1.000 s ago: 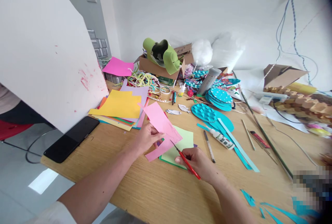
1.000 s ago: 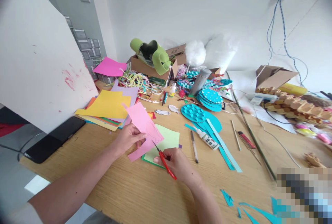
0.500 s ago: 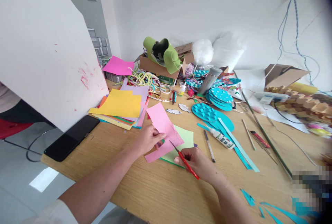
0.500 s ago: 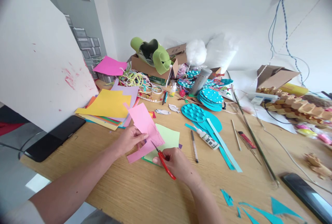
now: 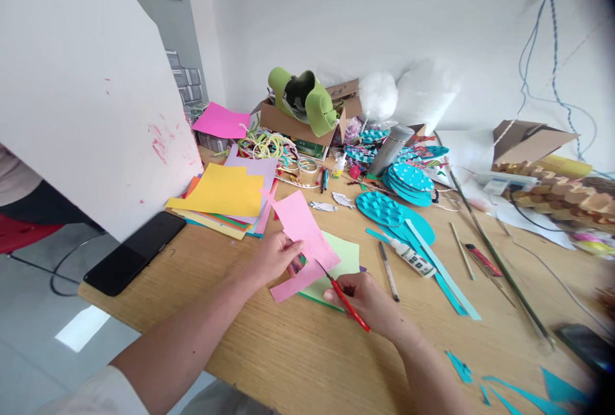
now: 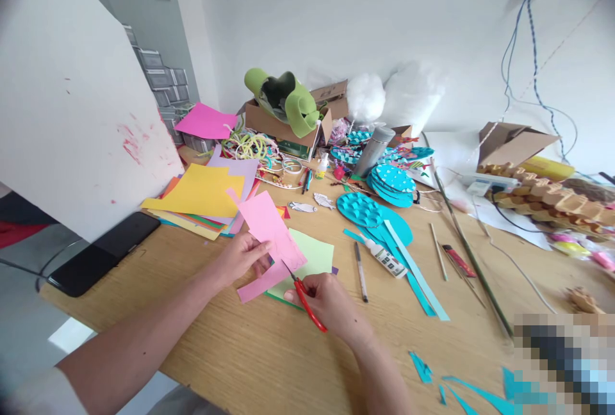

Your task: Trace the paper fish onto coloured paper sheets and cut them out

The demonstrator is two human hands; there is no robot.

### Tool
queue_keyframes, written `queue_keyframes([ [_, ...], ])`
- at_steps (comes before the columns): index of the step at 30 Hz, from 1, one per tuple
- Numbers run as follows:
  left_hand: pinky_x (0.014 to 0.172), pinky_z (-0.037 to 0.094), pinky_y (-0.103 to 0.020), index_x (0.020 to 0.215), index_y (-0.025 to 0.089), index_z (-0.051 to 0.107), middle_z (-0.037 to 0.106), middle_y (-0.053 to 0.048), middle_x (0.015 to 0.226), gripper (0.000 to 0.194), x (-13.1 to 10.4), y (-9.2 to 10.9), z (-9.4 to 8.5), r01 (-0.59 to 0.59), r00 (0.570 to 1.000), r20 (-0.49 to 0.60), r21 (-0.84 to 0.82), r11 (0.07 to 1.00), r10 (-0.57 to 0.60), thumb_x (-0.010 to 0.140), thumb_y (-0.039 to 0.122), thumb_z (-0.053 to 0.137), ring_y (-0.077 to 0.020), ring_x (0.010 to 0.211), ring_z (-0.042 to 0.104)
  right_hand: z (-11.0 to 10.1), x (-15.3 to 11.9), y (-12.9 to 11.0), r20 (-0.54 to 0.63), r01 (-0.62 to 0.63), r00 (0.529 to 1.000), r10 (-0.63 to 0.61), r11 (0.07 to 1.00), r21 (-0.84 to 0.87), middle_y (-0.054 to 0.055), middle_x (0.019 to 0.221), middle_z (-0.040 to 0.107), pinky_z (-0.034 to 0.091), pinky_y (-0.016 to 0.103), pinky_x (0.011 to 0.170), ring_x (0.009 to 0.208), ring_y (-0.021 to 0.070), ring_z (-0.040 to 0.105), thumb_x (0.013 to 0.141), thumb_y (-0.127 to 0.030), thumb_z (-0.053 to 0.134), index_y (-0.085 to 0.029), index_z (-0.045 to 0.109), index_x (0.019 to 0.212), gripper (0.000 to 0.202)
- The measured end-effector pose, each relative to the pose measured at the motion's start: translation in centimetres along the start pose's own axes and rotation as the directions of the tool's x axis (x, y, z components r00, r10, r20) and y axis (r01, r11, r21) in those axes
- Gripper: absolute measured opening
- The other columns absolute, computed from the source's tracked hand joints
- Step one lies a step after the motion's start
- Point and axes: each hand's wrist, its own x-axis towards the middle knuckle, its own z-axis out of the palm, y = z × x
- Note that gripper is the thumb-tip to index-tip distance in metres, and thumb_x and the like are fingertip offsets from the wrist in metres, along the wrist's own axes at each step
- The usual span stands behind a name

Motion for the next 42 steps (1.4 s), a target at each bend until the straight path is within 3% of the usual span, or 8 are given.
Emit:
queue_keyframes([
  [10,0.038,0.045,-0.019,0.075,0.016,0.061,0.062,-0.001,0.053,0.036,-0.09,-0.38,0.03,0.016,0.998,0.067,0.040,0.999,-0.019,0.077,0.051,0.062,-0.0129,0.043,0.059,0.29,0.00,0.54,0.030,0.033,0.999,-0.034,0.999,0.021,-0.006,0.051,0.034,0.018,0.022,0.045,0.050,0.0075,0.027,0.076,-0.062,0.057,-0.017,0.042,0.056,0.050],
  [20,0.035,0.045,-0.021,0.071,0.016,0.059,0.062,-0.001,0.053,0.038,0.10,-0.29,-0.02,0.012,0.998,0.059,0.003,1.000,-0.012,0.073,0.054,0.064,-0.0156,0.044,0.060,-0.10,-0.13,-0.04,0.015,-0.005,1.000,0.004,0.999,0.041,-0.006,0.047,0.032,0.016,0.023,0.044,0.047,0.0071,0.027,0.073,-0.063,0.058,-0.019,0.037,0.052,0.054],
  [30,0.036,0.043,-0.020,0.075,0.016,0.061,0.064,-0.002,0.053,0.038,-0.07,-0.72,0.11,0.029,0.992,0.121,0.032,0.999,-0.032,0.077,0.053,0.061,-0.0152,0.043,0.061,0.04,-0.11,0.09,0.043,0.034,0.998,-0.036,0.999,0.037,-0.005,0.048,0.039,0.018,0.023,0.045,0.048,0.0077,0.030,0.076,-0.062,0.056,-0.017,0.045,0.056,0.050],
  [42,0.035,0.044,-0.020,0.073,0.015,0.059,0.064,-0.003,0.052,0.041,-0.10,-0.62,0.26,0.035,0.992,0.117,0.019,0.999,-0.037,0.076,0.055,0.061,-0.0139,0.041,0.059,0.16,0.08,0.36,0.006,0.008,1.000,-0.008,0.999,0.031,-0.006,0.053,0.025,0.016,0.024,0.047,0.052,0.0081,0.022,0.073,-0.061,0.060,-0.019,0.036,0.053,0.052],
])
